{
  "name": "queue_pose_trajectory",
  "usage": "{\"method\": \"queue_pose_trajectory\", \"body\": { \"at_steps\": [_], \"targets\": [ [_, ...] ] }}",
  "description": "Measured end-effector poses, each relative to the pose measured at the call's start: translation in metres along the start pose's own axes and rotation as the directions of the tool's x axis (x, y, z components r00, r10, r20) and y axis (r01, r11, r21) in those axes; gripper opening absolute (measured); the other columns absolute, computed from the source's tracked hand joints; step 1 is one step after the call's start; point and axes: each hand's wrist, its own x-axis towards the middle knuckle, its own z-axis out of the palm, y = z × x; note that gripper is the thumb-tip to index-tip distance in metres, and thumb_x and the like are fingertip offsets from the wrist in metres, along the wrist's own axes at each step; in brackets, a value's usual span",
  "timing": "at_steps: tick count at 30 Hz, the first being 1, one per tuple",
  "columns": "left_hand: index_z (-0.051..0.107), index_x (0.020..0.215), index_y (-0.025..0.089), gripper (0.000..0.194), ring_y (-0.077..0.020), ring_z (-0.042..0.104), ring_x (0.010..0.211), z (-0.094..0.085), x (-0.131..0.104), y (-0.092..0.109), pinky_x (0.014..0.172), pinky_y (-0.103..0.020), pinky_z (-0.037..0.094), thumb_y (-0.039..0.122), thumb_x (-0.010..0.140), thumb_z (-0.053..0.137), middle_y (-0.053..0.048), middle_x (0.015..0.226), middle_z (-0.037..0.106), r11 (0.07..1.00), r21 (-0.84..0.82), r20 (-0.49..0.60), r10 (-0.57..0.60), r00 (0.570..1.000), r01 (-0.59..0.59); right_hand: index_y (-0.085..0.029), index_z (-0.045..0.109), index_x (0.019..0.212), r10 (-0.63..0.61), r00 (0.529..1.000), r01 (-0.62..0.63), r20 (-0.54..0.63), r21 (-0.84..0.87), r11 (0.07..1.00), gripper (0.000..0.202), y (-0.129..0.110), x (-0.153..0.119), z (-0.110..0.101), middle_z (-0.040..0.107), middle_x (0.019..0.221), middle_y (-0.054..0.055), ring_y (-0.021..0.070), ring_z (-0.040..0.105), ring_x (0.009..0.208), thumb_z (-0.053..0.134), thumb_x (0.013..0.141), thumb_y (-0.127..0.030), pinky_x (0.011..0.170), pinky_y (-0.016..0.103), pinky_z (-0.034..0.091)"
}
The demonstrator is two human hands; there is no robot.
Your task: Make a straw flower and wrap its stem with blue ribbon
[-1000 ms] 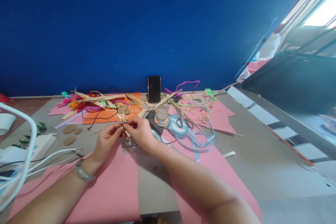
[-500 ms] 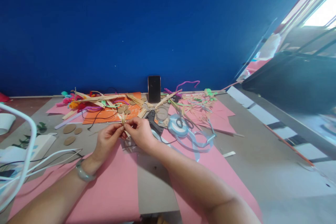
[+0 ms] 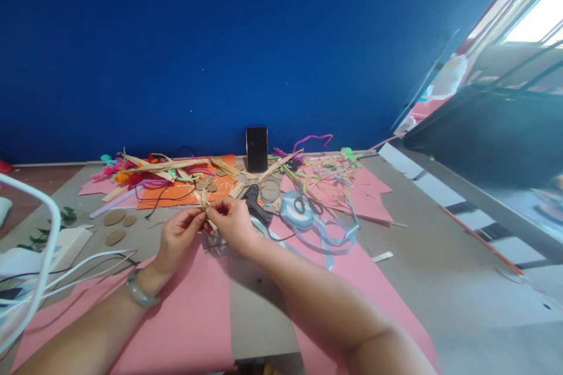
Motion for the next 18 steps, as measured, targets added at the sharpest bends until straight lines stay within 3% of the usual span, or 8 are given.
{"method": "queue_pose_trajectory", "body": {
  "at_steps": [18],
  "targets": [
    [0.068, 0.088, 0.013, 0.024, -0.0142, 0.062, 0.058, -0.0002, 0.0, 0.0008, 0.058, -0.025, 0.049, 0.037, 0.083, 0.064, -0.002, 0.066, 0.068, 1.0, 0.015, -0.021, 0.01, 1.0, -0.01, -0.015, 0.065, 0.07, -0.082, 0.988, 0.057, -0.133, -0.182, 0.982, 0.01, 0.0018, 0.0003, -0.0019, 0.066, 0.063, 0.0, 0.0129, 0.06, 0.06, 0.065, 0.072, -0.025, 0.058, 0.022, 0.047]
  ]
}}
